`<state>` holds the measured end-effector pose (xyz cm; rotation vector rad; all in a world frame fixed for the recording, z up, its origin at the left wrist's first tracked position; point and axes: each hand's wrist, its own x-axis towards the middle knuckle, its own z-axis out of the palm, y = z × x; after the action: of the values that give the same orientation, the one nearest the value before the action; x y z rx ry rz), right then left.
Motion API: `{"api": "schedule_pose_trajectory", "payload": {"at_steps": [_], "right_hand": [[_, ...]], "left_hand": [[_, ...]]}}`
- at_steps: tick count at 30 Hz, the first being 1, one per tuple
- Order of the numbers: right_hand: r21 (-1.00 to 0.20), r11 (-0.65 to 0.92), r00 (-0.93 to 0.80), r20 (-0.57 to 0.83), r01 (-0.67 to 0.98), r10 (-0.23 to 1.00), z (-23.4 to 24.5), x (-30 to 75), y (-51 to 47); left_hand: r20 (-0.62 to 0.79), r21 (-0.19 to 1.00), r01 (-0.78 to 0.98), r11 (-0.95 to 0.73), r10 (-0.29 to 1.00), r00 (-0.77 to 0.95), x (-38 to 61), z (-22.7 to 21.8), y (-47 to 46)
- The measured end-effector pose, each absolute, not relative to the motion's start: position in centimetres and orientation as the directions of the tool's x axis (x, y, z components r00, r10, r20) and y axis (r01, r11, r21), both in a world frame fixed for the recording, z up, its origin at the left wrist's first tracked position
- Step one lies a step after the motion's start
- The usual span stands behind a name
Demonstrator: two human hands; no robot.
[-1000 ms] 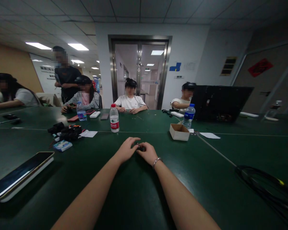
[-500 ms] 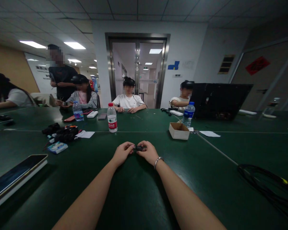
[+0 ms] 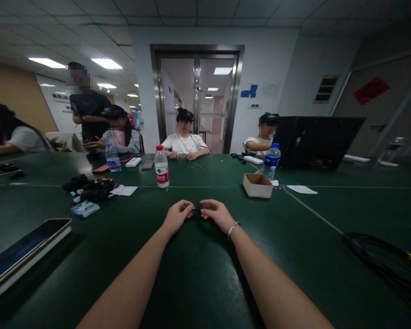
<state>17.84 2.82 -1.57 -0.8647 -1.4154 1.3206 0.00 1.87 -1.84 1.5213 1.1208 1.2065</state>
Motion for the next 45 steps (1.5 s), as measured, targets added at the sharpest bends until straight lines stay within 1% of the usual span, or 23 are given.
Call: {"api": "schedule_pose_trajectory", "payload": {"at_steps": [5,10,16,21,24,28,36,45], "right_hand": [[-0.977,0.111,-0.273,0.159,-0.183,0.949,-1.5,18.0,2.7],[-0.976,0.080,-0.280,0.136,-0.202,0.950,-1.4,18.1,2.6],[-0.977,0.089,-0.297,0.145,-0.195,0.944,-1.3,18.1,2.5],[-0.974,0.097,-0.315,0.160,-0.204,0.936,-1.3,18.2,2.5],[-0.972,0.102,-0.321,0.167,-0.210,0.932,-1.2,18.2,2.4],[-0.971,0.101,-0.323,0.168,-0.215,0.931,-1.1,18.2,2.3],[-0.970,0.099,-0.328,0.169,-0.220,0.929,-1.2,18.2,2.4],[-0.974,0.108,-0.334,0.171,-0.198,0.927,-1.0,18.3,2.3]], "left_hand": [[0.170,0.981,0.082,-0.175,0.983,0.070,0.1,-1.5,1.8],[0.141,0.987,0.075,-0.145,0.988,0.057,0.2,-0.9,1.4],[0.123,0.990,0.064,-0.126,0.991,0.053,0.2,-0.6,1.2],[0.106,0.992,0.066,-0.106,0.994,0.011,0.4,-0.7,1.4],[0.118,0.990,0.078,-0.118,0.993,0.010,0.4,-0.7,1.4],[0.122,0.987,0.104,-0.123,0.992,0.014,0.3,-0.8,1.5],[0.077,0.983,0.169,-0.075,0.997,-0.005,0.3,-0.8,1.8],[0.068,0.940,0.339,-0.052,0.997,-0.037,0.1,-1.4,2.7]]}}
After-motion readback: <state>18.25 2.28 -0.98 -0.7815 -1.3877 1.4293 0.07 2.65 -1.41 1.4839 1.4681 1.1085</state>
